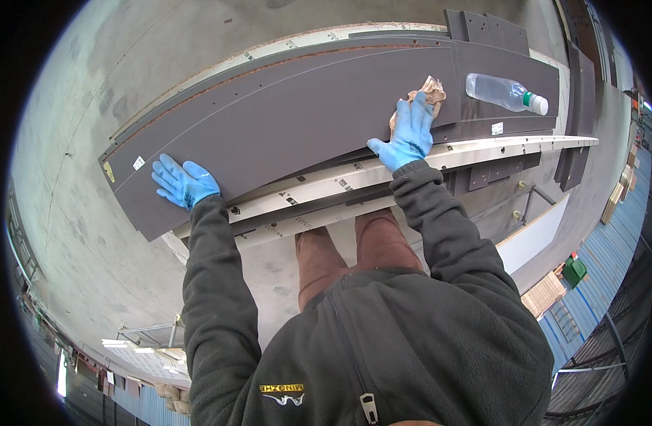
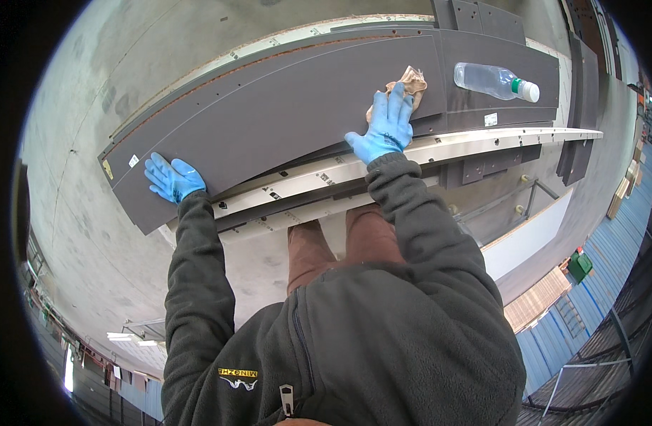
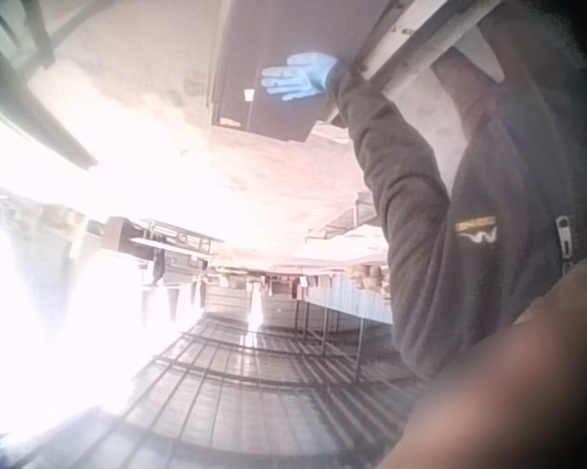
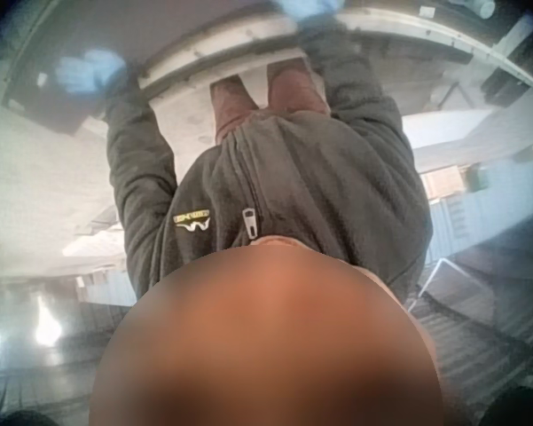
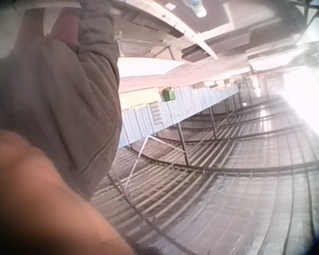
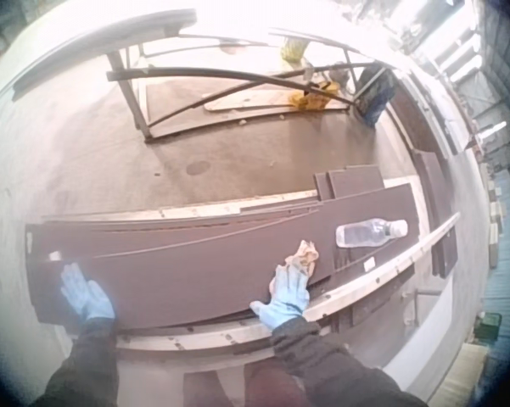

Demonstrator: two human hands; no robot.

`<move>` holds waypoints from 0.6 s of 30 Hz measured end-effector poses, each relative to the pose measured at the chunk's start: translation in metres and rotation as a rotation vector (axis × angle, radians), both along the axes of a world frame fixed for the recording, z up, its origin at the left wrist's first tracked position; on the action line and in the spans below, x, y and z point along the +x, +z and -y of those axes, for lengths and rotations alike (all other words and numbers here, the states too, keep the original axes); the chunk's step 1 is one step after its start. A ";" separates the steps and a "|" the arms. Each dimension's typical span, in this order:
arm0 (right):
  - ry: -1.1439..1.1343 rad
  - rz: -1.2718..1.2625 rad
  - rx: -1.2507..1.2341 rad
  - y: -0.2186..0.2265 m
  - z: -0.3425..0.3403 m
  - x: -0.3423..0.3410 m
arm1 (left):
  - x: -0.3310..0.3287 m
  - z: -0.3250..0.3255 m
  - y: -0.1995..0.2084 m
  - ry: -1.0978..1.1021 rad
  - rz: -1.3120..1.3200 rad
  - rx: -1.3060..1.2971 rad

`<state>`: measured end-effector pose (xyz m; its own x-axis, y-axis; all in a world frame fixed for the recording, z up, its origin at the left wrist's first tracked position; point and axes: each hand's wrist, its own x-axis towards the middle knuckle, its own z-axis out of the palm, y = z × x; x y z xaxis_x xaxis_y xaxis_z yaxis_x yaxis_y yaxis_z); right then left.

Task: The person wipes the surface of large dark panels with a cloth, then flips each panel to wipe the other side. The person repeats this process for multiple panels, stacking them on a metal rack after cleaning.

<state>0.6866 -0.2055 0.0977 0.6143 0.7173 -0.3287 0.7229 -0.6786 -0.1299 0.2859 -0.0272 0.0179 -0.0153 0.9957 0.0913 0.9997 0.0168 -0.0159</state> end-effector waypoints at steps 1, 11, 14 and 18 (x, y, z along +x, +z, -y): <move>0.013 -0.020 0.029 0.000 0.001 0.001 | 0.000 0.000 0.000 0.000 0.004 0.002; -0.037 -0.018 -0.003 0.002 -0.003 -0.007 | 0.000 0.000 0.000 -0.001 0.009 0.008; -0.058 -0.018 -0.023 0.002 -0.004 -0.006 | -0.001 0.000 -0.001 0.002 0.006 0.007; -0.013 0.003 -0.017 -0.003 0.000 -0.003 | -0.002 0.000 -0.002 -0.012 -0.004 0.010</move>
